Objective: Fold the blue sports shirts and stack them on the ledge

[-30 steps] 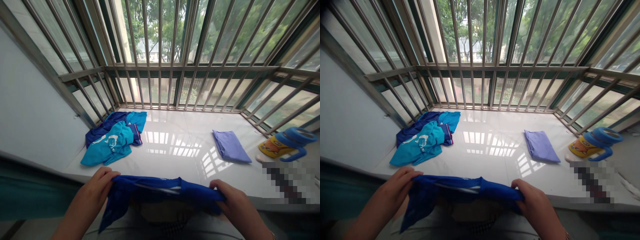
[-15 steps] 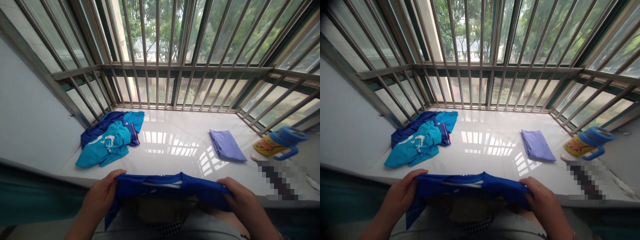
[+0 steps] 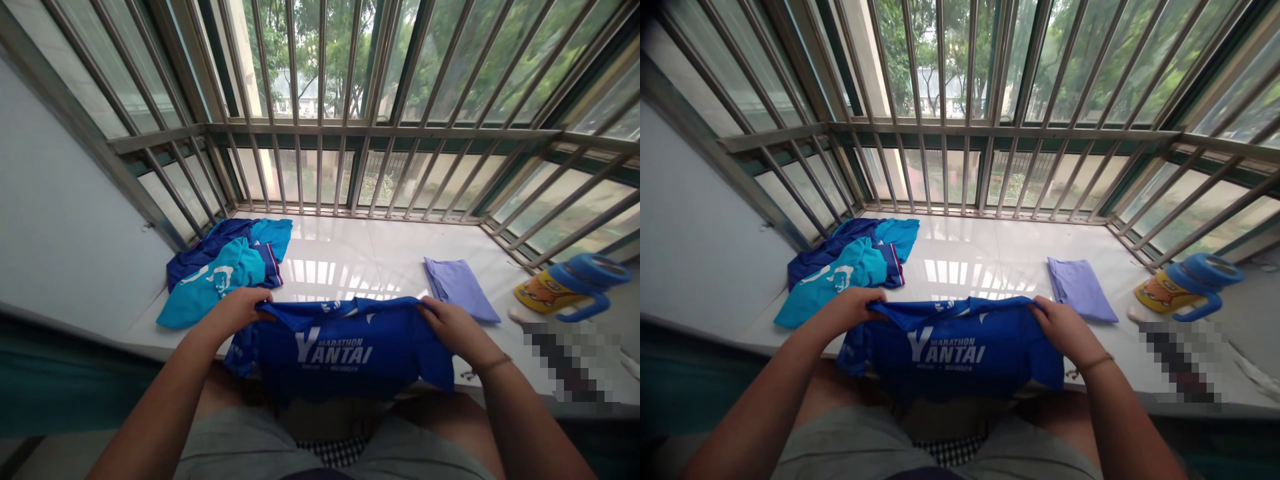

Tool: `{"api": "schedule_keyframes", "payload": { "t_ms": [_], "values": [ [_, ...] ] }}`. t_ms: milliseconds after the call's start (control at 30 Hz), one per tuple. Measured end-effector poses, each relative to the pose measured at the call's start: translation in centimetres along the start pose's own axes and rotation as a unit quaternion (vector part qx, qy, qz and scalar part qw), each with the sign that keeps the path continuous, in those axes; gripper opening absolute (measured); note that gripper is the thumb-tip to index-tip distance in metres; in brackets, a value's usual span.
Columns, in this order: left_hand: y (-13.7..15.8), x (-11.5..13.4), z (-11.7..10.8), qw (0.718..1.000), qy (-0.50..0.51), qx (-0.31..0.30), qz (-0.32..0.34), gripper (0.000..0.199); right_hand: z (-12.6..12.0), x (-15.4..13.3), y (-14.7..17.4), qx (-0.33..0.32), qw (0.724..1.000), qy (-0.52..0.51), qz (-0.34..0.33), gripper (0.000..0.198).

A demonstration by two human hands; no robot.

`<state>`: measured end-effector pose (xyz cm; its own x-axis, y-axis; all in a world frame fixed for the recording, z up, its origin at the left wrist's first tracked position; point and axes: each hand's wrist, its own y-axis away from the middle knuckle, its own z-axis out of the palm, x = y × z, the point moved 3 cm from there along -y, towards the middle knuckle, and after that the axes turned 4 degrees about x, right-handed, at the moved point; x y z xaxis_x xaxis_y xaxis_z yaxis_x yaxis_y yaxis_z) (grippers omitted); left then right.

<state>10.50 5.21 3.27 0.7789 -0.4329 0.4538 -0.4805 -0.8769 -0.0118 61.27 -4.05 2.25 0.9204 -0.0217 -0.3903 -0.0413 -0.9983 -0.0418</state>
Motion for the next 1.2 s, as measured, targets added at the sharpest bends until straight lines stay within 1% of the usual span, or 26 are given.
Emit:
{"api": "schedule_keyframes", "payload": {
  "t_ms": [67, 100, 133, 167, 200, 233, 267, 300, 333, 400, 467, 500, 567, 633, 700, 800, 867, 1067, 1200],
  "values": [
    [-3.8, -0.2, -0.6, 0.999, 0.006, 0.024, -0.023, 0.013, 0.1, -0.1, -3.9, -0.015, 0.999, 0.044, 0.011, 0.039],
    [-5.5, -0.2, -0.7, 0.998, -0.001, 0.051, -0.046, 0.014, 0.2, -0.2, -5.7, -0.016, 0.997, 0.065, 0.027, 0.039],
    [-7.0, -0.1, -0.7, 0.992, -0.019, 0.093, -0.078, 0.018, 0.3, -0.3, -7.2, -0.005, 0.994, 0.090, 0.056, 0.041],
    [-8.2, 0.1, -0.4, 0.982, -0.046, 0.141, -0.115, 0.024, 0.5, -0.4, -8.4, 0.015, 0.988, 0.124, 0.093, 0.042],
    [-9.0, 0.6, 0.3, 0.968, -0.077, 0.188, -0.150, 0.030, 0.8, -0.6, -9.2, 0.048, 0.979, 0.157, 0.123, 0.042],
    [-9.5, 1.2, 1.4, 0.953, -0.105, 0.224, -0.174, 0.037, 1.4, -0.9, -9.6, 0.088, 0.968, 0.186, 0.144, 0.041],
    [-9.7, 2.0, 2.9, 0.944, -0.126, 0.245, -0.181, 0.042, 2.1, -1.3, -9.7, 0.127, 0.959, 0.205, 0.151, 0.042],
    [-9.7, 2.9, 4.9, 0.946, -0.134, 0.242, -0.166, 0.045, 3.2, -1.8, -9.4, 0.162, 0.953, 0.211, 0.143, 0.045],
    [-9.5, 3.7, 7.1, 0.956, -0.128, 0.228, -0.132, 0.044, 4.6, -2.4, -8.8, 0.183, 0.953, 0.207, 0.124, 0.048],
    [-8.3, 5.1, 11.9, 0.975, -0.110, 0.185, -0.058, 0.042, 8.0, -3.5, -7.1, 0.185, 0.963, 0.181, 0.072, 0.051],
    [-6.5, 5.7, 15.9, 0.984, -0.109, 0.140, -0.024, 0.049, 11.7, -4.5, -5.2, 0.144, 0.975, 0.164, 0.032, 0.056],
    [-5.7, 5.7, 17.4, 0.986, -0.113, 0.121, -0.019, 0.054, 13.4, -4.8, -4.3, 0.114, 0.980, 0.159, 0.026, 0.060],
    [-4.2, 5.5, 19.3, 0.987, -0.123, 0.098, -0.022, 0.064, 15.9, -5.3, -2.8, 0.057, 0.986, 0.152, 0.028, 0.066],
    [-3.3, 5.2, 19.8, 0.987, -0.129, 0.090, -0.027, 0.068, 17.1, -5.6, -2.0, 0.022, 0.988, 0.146, 0.035, 0.070],
    [-2.8, 5.0, 19.8, 0.987, -0.131, 0.089, -0.030, 0.068, 17.2, -5.6, -1.8, 0.010, 0.989, 0.142, 0.043, 0.072],
    [-2.3, 5.1, 19.6, 0.986, -0.134, 0.093, -0.035, 0.067, 16.5, -5.2, -1.9, 0.005, 0.989, 0.141, 0.042, 0.072],
    [-2.1, 5.2, 19.6, 0.986, -0.134, 0.094, -0.039, 0.067, 16.0, -4.5, -2.2, 0.000, 0.989, 0.144, 0.039, 0.072],
    [-1.5, 5.3, 19.8, 0.986, -0.131, 0.087, -0.045, 0.068, 14.2, -0.6, -3.5, -0.012, 0.982, 0.159, 0.100, 0.070],
    [-1.3, 5.6, 19.7, 0.987, -0.126, 0.088, -0.054, 0.066, 13.7, 0.1, -4.0, -0.012, 0.981, 0.165, 0.104, 0.070]
  ]
}}
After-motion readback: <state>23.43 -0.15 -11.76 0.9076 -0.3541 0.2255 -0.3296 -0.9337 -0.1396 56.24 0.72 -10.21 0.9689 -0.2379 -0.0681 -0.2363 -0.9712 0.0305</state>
